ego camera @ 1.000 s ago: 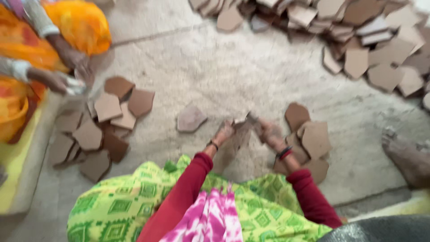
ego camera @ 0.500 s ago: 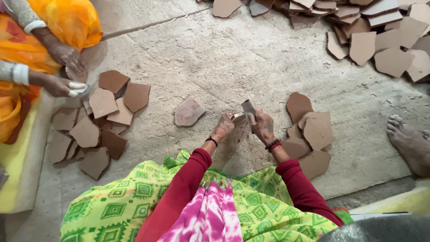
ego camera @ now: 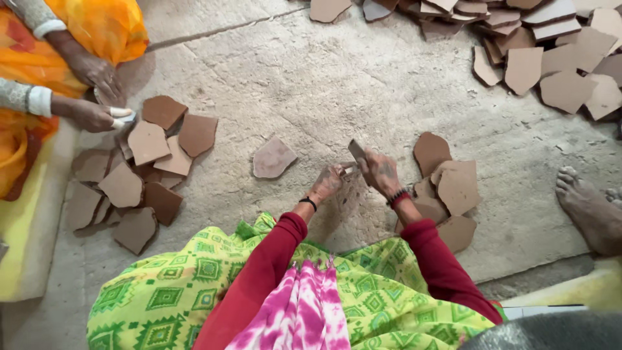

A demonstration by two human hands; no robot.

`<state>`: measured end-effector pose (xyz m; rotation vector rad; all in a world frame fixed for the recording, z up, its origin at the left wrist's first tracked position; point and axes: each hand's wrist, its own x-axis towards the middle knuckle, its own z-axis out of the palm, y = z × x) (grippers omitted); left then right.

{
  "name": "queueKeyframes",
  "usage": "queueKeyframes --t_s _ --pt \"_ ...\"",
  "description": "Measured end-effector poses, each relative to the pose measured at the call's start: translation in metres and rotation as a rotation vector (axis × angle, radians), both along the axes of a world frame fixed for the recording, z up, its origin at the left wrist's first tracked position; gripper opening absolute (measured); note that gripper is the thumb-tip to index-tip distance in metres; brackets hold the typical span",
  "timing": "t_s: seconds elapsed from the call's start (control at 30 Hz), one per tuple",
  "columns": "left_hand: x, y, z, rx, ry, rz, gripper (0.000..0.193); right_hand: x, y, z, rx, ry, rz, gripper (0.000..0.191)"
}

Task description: The person sits on the floor and smooths irregular clay tile pieces one at a time, rubbing each piece with a handheld sanding block and setting finished pieces aside with a pile of completed tiles nearby.

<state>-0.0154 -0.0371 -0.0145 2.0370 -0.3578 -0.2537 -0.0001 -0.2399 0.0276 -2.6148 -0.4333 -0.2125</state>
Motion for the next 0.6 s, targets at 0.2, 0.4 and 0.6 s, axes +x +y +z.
queueKeyframes --t_s 0.2,0.4,0.6 --pt "0.006 0.006 0.0 0.389 -0.462 -0.075 0.034 0.009 0.011 0.015 0.078 0.163 -0.019 0.029" --pt "0.013 0.013 -0.005 1.072 -0.847 -0.336 0.02 -0.019 -0.059 0.045 0.457 0.69 -0.279 0.018" --pt "0.008 0.013 -0.009 1.173 -1.014 -0.189 0.022 -0.008 -0.022 0.011 0.477 0.468 -0.243 0.024"
